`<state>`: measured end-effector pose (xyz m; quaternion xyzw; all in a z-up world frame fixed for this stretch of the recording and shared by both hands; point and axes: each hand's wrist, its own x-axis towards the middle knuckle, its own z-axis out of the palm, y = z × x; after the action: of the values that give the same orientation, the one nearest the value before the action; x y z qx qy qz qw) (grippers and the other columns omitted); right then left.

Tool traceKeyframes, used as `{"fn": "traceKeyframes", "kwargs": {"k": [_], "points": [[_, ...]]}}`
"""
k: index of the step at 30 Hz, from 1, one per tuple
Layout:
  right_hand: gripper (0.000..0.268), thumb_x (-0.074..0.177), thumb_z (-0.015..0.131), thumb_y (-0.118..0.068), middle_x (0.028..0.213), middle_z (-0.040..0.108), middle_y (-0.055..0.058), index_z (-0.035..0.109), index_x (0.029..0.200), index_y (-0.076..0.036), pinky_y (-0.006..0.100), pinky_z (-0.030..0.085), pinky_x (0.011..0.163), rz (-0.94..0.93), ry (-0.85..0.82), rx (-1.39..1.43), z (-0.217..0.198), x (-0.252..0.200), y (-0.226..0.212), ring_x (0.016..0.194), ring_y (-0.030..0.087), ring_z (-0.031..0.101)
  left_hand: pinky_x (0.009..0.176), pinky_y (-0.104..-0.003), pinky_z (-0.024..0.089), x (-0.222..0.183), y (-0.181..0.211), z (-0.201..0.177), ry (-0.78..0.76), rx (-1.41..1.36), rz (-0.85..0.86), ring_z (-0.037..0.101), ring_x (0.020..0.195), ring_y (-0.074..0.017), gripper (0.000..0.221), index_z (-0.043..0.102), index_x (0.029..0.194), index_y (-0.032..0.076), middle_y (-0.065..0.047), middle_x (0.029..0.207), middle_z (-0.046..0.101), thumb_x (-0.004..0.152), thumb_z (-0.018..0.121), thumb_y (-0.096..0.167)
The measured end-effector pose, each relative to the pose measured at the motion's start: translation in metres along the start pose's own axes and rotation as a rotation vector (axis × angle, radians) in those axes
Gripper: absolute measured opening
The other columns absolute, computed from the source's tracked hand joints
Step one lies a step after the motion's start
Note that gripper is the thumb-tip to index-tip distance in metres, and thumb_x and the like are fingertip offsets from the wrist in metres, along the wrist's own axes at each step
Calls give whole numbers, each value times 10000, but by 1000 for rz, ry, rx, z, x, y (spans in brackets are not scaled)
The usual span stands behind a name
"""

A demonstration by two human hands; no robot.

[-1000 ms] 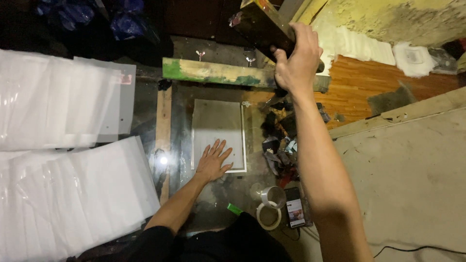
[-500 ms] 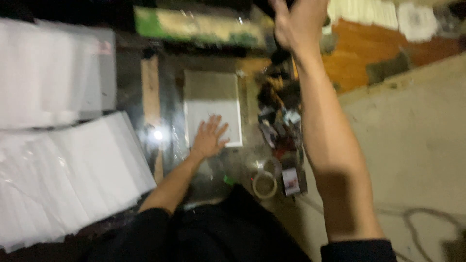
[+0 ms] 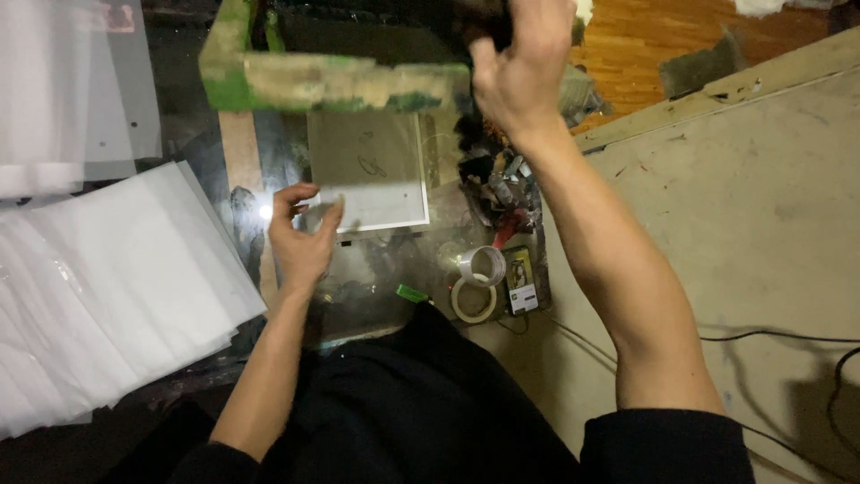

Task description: Manually screen printing a logo onto white plastic or paper sheets using a screen and squeegee.

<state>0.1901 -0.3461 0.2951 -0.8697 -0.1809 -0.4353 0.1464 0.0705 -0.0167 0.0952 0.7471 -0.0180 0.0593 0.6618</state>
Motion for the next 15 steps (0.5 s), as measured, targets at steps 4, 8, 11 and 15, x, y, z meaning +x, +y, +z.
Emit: {"fn": "traceKeyframes", "kwargs": {"k": [4, 8, 11, 15], "points": [[546, 791, 682, -91, 1172, 682, 101, 710, 1336, -106, 509, 439, 995, -10, -73, -17, -22, -45, -66, 1065, 342, 685, 940, -414, 550, -11, -26, -22, -15, -163, -21, 709, 1073, -241, 559, 587, 1184, 96, -94, 1140, 715, 864, 998, 300], [570, 784, 691, -172, 1220, 640, 84, 673, 1354, -200, 592, 343, 1069, 108, -435, -42, 1, -186, -81, 1106, 334, 611, 1078, -603, 531, -45, -70, -49, -66, 174, -507, 685, 1307, -376, 928, 545, 1455, 80, -180, 1327, 716, 783, 996, 534], [575, 777, 805, -230, 1177, 628, 6, 666, 1334, -266, 540, 360, 1067, 129, -686, -192, 74, -217, -50, 1101, 258, 601, 1079, -635, 529, -44, 18, -56, -80, 124, -471, 693, 1266, -481, 811, 631, 1401, 15, -266, 1294, 721, 768, 1011, 351], [435, 962, 732, -196, 1215, 648, 109, 609, 1378, -186, 662, 415, 1073, 298, -883, -211, 175, -145, -8, 1175, 346, 628, 975, -567, 578, -60, -60, -57, -107, 177, -632, 747, 1138, -415, 850, 634, 1336, -4, -214, 1143, 728, 799, 988, 551]]}}
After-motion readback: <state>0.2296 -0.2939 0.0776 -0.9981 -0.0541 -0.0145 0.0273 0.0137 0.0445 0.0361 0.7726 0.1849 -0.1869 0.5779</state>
